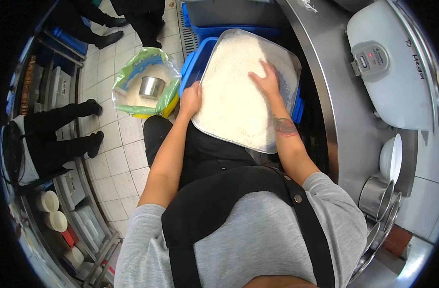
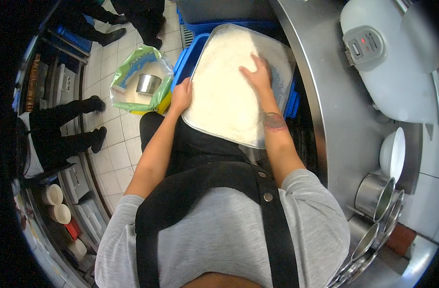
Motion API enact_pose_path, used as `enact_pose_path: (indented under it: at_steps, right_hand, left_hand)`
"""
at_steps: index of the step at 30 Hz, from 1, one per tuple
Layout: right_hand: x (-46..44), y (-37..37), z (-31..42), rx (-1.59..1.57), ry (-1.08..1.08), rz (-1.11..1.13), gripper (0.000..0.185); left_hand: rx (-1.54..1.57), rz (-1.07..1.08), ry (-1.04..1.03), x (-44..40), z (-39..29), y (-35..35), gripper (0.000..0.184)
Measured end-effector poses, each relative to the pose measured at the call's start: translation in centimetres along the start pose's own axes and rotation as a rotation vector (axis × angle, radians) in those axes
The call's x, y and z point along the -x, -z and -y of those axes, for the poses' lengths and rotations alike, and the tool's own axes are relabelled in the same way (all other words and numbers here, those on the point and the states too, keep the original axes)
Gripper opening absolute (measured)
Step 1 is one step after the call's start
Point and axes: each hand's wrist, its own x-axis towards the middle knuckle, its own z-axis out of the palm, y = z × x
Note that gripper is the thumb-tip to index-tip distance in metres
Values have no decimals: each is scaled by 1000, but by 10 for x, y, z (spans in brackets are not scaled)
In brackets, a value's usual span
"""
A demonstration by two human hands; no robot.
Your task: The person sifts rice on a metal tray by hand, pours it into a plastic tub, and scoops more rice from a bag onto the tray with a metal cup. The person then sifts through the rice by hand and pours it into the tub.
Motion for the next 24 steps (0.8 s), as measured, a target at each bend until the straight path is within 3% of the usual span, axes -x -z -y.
enact_pose_path:
  at_steps: [4,6,10,13,16,19,23,24]
  right_hand:
    - [32,-8,44,132,281,222,51]
    - [52,8,68,123,215,376,39]
    - [52,33,52,76,35,441,35]
    - [25,65,53,-135,-450,375,36]
    - [6,88,64,-475,-373,237,42]
    - [-3,90,60,-342,-109,140,43]
    - [13,86,72,-391,-167,235,45]
    - [22,84,70,-235,-102,260,45]
  left_hand:
    - [0,-23,-15,1,-1,1,24]
    - [13,-27,-30,2,-1,1,23]
    - [18,-13,-35,1,-1,2,22]
    - [-3,-16,-29,0,-1,2,23]
    - [-4,-22,-18,2,-2,1,23]
    - [9,-26,-26,1,-1,0,23]
    - [20,-18,-17,2,-2,2,22]
    - [16,-19,-20,1,-1,2,22]
